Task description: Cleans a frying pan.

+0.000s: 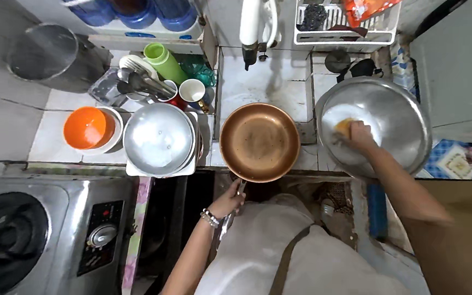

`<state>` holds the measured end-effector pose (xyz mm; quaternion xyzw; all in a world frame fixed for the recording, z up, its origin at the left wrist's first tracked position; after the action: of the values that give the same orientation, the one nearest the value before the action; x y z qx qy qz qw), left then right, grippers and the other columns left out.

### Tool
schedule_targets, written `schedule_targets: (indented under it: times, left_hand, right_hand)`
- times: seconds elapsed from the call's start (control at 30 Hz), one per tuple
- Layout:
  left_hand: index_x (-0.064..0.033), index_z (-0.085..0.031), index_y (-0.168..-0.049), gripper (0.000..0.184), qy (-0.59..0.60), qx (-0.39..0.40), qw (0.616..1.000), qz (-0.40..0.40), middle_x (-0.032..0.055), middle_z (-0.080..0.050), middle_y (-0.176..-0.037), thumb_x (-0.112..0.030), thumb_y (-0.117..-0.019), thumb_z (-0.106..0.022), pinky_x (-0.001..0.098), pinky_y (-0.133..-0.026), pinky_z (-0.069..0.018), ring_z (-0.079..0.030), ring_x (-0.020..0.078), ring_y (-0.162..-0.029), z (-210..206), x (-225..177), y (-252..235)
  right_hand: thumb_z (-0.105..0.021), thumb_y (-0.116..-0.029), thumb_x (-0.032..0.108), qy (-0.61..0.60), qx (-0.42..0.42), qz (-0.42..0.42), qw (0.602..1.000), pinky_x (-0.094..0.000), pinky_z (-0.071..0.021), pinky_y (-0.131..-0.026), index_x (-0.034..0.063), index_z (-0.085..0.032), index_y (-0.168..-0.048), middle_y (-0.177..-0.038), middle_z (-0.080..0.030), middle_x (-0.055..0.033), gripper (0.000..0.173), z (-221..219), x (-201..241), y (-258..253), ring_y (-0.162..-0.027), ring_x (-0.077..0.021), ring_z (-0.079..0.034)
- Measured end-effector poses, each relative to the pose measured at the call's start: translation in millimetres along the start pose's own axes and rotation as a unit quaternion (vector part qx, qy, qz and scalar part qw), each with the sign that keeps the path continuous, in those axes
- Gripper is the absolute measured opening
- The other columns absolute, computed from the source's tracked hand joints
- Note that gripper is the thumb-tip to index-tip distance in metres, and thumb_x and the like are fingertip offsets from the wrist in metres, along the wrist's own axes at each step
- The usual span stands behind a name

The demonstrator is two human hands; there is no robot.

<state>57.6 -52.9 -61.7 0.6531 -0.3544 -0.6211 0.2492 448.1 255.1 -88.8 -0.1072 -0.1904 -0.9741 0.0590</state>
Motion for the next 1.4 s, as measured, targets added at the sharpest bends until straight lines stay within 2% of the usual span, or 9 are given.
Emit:
schedule_targets:
  times: [0.1,0.2,0.3,0.4,0.5,0.73,1.0,1.23,1.4]
  left_hand:
    - [-0.0171,-0.017,-0.162,0.06,0.125,0.011,0.992,0.001,0.0004,-0.051,-0.081,-0.013,-0.1085,-0.043,0.0205,-0.047,-0.0426,-0.047,0.006,-0.053,0,15,9]
    - [-0.021,-0.019,-0.162,0.056,0.247,0.016,0.969,0.004,-0.0014,-0.048,-0.075,-0.012,-0.1099,-0.038,0.0171,-0.039,-0.037,-0.042,0.0038,-0.046,-1,23,10]
    - [-0.0234,-0.014,-0.163,0.058,0.284,0.031,0.958,0.01,-0.0018,-0.046,-0.072,-0.012,-0.1106,-0.036,0.0168,-0.037,-0.0355,-0.039,0.0035,-0.043,0,26,5]
    - [-0.0255,-0.012,-0.164,0.06,0.3,0.042,0.953,0.01,-0.0025,-0.045,-0.071,-0.012,-0.11,-0.036,0.016,-0.035,-0.0345,-0.038,0.0028,-0.042,0,25,2]
    - [-0.0254,-0.012,-0.163,0.061,0.305,0.046,0.951,0.01,-0.0028,-0.045,-0.07,-0.011,-0.1098,-0.037,0.0155,-0.035,-0.0345,-0.039,0.0025,-0.042,1,23,3]
    - [-0.025,-0.011,-0.163,0.061,0.297,0.072,0.952,-0.009,-0.0032,-0.044,-0.069,-0.01,-0.1096,-0.036,0.0158,-0.035,-0.0347,-0.039,0.0029,-0.041,6,24,-3]
    - [-0.023,-0.01,-0.163,0.061,0.285,0.062,0.956,-0.019,-0.0037,-0.042,-0.067,-0.009,-0.1096,-0.036,0.0158,-0.035,-0.0339,-0.037,0.0028,-0.041,6,23,-3]
    - [-0.0218,-0.011,-0.164,0.062,0.275,0.047,0.96,-0.025,-0.003,-0.043,-0.067,-0.01,-0.1096,-0.037,0.0169,-0.035,-0.0332,-0.037,0.0034,-0.041,3,26,-6]
    - [-0.0223,-0.012,-0.164,0.061,0.287,0.056,0.956,-0.032,-0.0028,-0.043,-0.067,-0.011,-0.1096,-0.038,0.0166,-0.034,-0.0341,-0.037,0.0033,-0.041,5,31,-8]
  right_hand:
    - [-0.068,-0.0991,0.026,0.015,-0.028,-0.031,0.999,-0.0774,-0.0353,-0.105,0.0089,-0.021,-0.163,-0.152,-0.032,-0.0436,0.081,-5,-2,-12,-0.136,-0.0653,-0.037]
    - [-0.079,-0.0841,0.001,0.005,0.041,-0.026,0.999,-0.0765,-0.0389,-0.103,0.0071,-0.031,-0.16,-0.152,-0.028,-0.0453,0.09,-14,42,-7,-0.134,-0.0658,-0.037]
    - [-0.056,-0.1046,0.01,-0.172,0.101,-0.02,0.98,-0.0633,-0.0486,-0.096,0.0015,-0.041,-0.152,-0.138,-0.053,-0.0343,0.05,-16,56,4,-0.12,-0.0479,-0.058]
    - [-0.039,-0.1054,0.03,-0.491,0.067,-0.099,0.863,-0.035,-0.0564,-0.071,0.0151,-0.043,-0.143,-0.111,-0.062,-0.007,0.041,12,71,26,-0.086,-0.0166,-0.065]
    - [-0.031,-0.1019,0.023,-0.626,0.02,-0.015,0.78,-0.0331,-0.0596,-0.068,0.0139,-0.048,-0.129,-0.11,-0.067,-0.0039,0.033,42,109,45,-0.084,-0.0157,-0.069]
    - [-0.035,-0.1017,0.016,-0.544,0.017,0.113,0.832,-0.0303,-0.0566,-0.067,0.0047,-0.063,-0.102,-0.084,-0.067,0.0011,0.031,29,219,56,-0.072,-0.0075,-0.063]
    - [-0.029,-0.1,0.014,-0.583,-0.01,0.26,0.77,-0.0246,-0.048,-0.052,0.0143,-0.055,-0.08,-0.06,-0.053,0.0095,0.033,-6,283,51,-0.052,-0.0027,-0.051]
    - [-0.027,-0.1004,0.008,-0.455,-0.191,0.162,0.855,-0.025,-0.0508,-0.065,-0.0065,-0.057,-0.102,-0.082,-0.059,0.0,0.034,58,175,29,-0.067,-0.0025,-0.055]
    - [-0.046,-0.106,0.014,-0.24,-0.166,-0.013,0.957,-0.0579,-0.0477,-0.102,-0.0102,-0.045,-0.142,-0.134,-0.057,-0.0336,0.044,31,41,-21,-0.121,-0.0437,-0.059]
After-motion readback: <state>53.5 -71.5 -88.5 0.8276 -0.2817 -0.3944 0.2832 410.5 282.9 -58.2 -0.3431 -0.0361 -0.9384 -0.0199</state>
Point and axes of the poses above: each hand's wrist, its own y-axis away from the middle knuckle, its own z-axis out of the back of the hand, x = y × z, the point moved 2 cm from there along -y, towards the middle knuckle
